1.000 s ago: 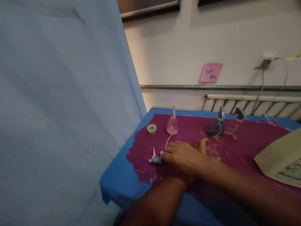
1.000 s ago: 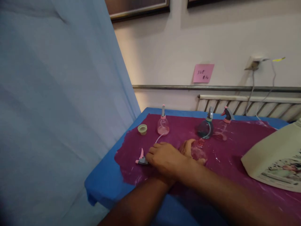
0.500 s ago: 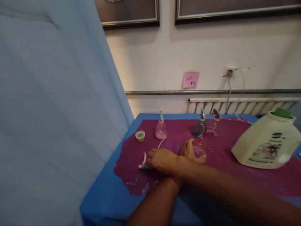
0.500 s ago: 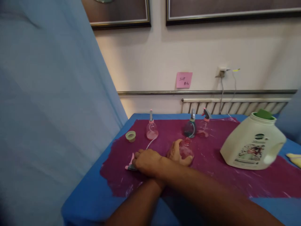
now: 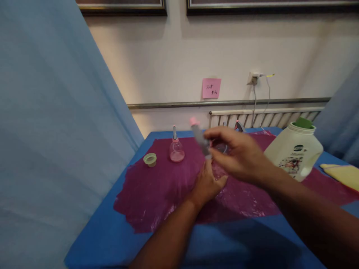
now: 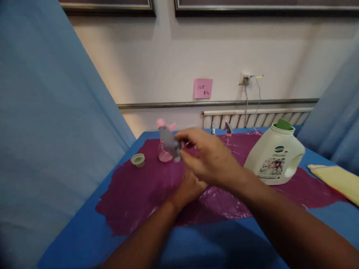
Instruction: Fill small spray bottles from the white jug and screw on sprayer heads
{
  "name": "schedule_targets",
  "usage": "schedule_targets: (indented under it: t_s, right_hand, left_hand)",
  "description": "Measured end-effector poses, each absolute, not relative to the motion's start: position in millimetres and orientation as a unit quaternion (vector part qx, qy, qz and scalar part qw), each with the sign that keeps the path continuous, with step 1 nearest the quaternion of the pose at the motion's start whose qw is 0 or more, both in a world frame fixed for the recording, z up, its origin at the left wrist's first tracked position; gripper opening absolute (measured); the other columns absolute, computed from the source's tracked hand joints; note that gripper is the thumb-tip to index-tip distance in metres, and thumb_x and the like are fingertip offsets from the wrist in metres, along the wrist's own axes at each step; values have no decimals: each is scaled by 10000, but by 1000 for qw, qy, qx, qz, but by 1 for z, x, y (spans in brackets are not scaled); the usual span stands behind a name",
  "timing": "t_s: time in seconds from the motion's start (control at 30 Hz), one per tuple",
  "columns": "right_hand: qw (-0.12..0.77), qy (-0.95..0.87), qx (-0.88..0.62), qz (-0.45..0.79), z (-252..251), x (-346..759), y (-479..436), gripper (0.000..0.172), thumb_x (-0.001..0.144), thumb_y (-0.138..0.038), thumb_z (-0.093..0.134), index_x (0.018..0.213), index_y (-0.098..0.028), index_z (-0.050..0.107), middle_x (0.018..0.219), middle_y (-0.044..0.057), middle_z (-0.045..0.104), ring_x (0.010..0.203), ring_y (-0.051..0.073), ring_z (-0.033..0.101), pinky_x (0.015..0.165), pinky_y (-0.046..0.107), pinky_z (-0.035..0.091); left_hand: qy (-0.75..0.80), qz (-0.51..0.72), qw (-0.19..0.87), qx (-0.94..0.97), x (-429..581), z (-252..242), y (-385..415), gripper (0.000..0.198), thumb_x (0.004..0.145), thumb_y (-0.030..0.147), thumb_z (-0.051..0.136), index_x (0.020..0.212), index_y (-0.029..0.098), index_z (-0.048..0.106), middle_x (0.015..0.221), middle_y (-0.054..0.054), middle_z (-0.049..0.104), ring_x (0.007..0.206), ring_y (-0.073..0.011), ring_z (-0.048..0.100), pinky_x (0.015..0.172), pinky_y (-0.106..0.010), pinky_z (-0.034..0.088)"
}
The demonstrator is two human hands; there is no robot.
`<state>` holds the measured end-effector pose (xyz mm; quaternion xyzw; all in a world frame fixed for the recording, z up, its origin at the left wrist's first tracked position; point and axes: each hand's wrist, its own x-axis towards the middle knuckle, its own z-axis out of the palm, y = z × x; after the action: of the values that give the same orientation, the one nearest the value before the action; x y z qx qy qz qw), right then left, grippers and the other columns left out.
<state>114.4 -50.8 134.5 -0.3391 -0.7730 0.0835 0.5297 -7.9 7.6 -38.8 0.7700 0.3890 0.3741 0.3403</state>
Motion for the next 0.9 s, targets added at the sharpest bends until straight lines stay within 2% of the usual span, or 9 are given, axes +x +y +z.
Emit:
schedule_targets:
  t_s: [0.07, 0.2, 0.47, 0.6, 0.7, 0.9]
  right_hand:
    - [583, -705, -368, 166, 148, 142, -53, 225, 973, -246, 866, 1190, -260, 808, 1113, 39, 841, 978, 214, 791, 912, 387, 674]
    - [632, -627, -383, 247, 150, 174, -51, 386, 836, -440, 1044, 1093, -253, 825, 1076, 46, 839, 968, 218, 789, 887, 386, 701]
    - [611, -574, -409, 361, 114, 181, -37, 471, 738, -469, 1098, 1080, -262, 849, 1084, 49, 843, 986, 225, 784, 980, 423, 678]
    - [583, -552, -423, 421, 78, 182, -18, 455, 757, -489, 1078, 1072, -256, 846, 1102, 53, 843, 1007, 217, 758, 1027, 428, 636]
    - [560, -553, -428, 444, 49, 187, -5, 459, 784, -507, 1052, 1095, -243, 842, 1139, 65, 844, 1001, 209, 734, 1006, 414, 619]
    - [564, -560, -418, 440, 11, 197, -1, 453, 876, -565, 975, 1168, -245, 842, 1107, 61, 844, 998, 217, 747, 982, 390, 621]
  left_hand:
    - [410, 359, 341, 766, -12, -39, 8, 821, 900, 385, 870, 1621, 240, 504, 1643, -180, 631, 1545, -392, 607, 1326, -608, 476]
    - [434, 341, 340, 762, -15, -40, 8, 837, 910, 427, 855, 1638, 256, 479, 1625, -153, 648, 1511, -381, 640, 1308, -594, 501]
    - [428, 336, 352, 761, -17, -31, 3, 777, 940, 450, 866, 1604, 281, 500, 1592, -117, 690, 1490, -356, 664, 1291, -576, 514]
    - [441, 341, 354, 751, -14, -29, 3, 785, 911, 375, 877, 1600, 274, 515, 1601, -127, 684, 1500, -360, 655, 1296, -566, 509]
    - [438, 342, 355, 752, -12, -32, 3, 802, 897, 358, 878, 1604, 260, 513, 1621, -143, 666, 1533, -368, 628, 1311, -569, 495]
    - [424, 354, 360, 752, -13, -36, 3, 804, 906, 372, 875, 1610, 264, 503, 1631, -144, 652, 1528, -384, 627, 1312, -619, 490]
